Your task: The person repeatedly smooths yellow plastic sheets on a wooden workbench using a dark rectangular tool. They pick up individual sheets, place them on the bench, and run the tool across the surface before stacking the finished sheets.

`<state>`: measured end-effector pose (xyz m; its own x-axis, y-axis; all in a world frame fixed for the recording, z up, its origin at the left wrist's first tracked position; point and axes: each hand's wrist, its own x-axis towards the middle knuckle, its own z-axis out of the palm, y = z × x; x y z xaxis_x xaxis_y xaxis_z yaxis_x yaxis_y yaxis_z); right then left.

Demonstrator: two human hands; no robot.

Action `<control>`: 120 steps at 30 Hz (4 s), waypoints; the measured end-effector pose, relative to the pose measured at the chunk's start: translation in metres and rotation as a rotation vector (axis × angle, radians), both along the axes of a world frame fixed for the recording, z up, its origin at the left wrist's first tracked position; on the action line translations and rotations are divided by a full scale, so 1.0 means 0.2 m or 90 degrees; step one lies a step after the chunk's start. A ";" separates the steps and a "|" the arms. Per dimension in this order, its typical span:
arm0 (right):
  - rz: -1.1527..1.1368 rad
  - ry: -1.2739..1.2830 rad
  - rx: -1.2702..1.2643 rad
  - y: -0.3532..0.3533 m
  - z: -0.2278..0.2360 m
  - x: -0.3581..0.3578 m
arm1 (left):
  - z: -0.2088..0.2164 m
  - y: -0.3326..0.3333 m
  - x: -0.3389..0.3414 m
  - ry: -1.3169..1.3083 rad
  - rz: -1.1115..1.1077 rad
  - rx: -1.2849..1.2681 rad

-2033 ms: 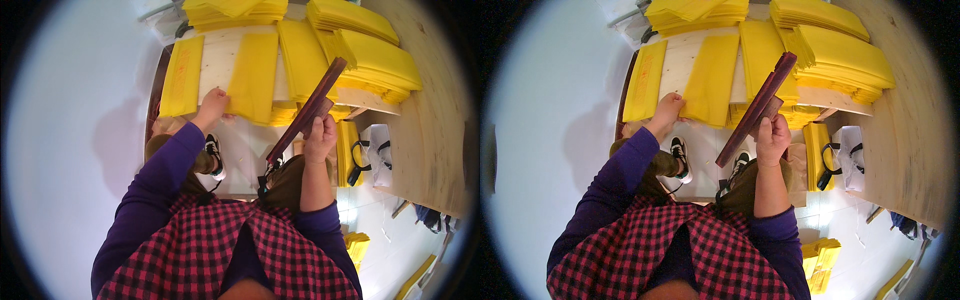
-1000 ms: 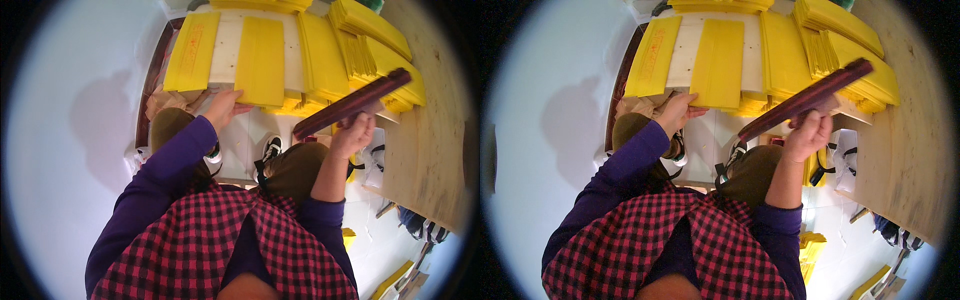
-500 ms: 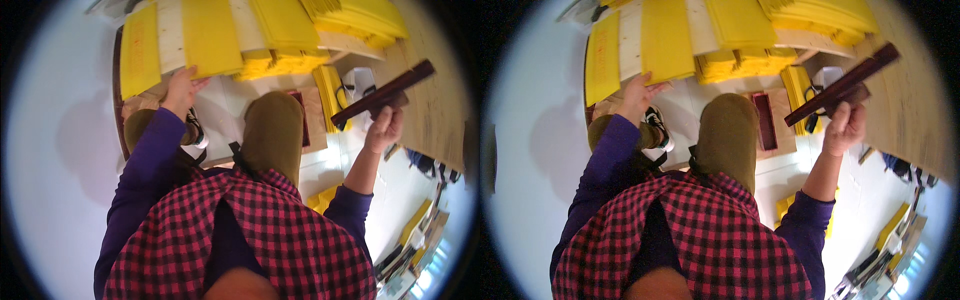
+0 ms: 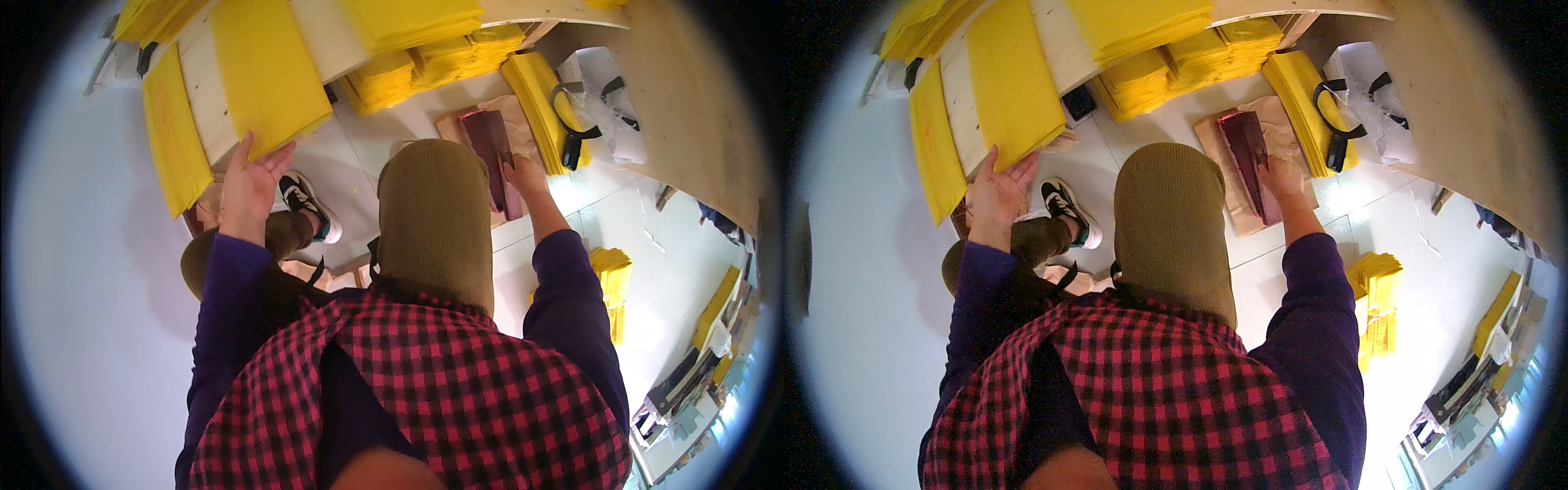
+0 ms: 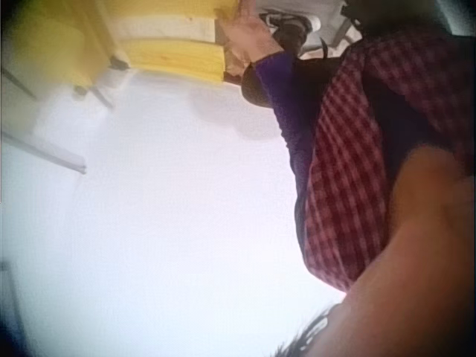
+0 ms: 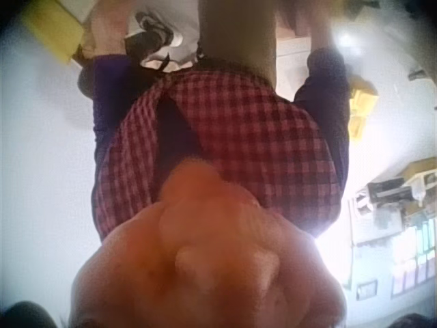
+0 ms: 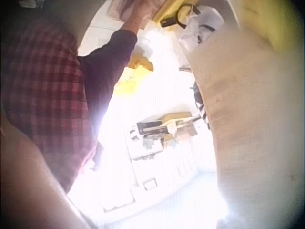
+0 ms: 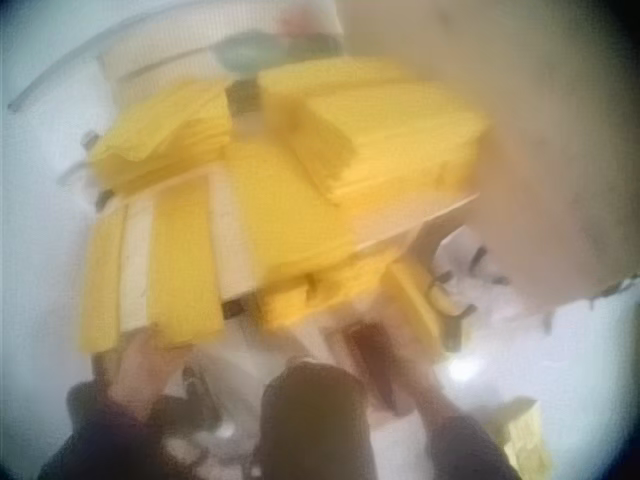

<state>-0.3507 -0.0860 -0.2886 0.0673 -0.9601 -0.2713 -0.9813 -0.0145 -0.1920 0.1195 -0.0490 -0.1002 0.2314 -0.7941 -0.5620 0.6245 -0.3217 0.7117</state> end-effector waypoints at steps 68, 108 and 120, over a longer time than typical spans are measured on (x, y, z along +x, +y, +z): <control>0.083 -0.367 -0.454 -0.06 1.92 0.62 | -0.10 0.03 -0.06 0.144 -0.002 -0.111; 0.315 -0.022 -0.137 -0.75 1.35 2.12 | -0.08 0.12 -0.09 0.179 0.020 -0.124; 0.291 0.079 -0.055 -0.75 1.32 2.18 | -0.09 0.12 -0.10 0.187 0.010 -0.142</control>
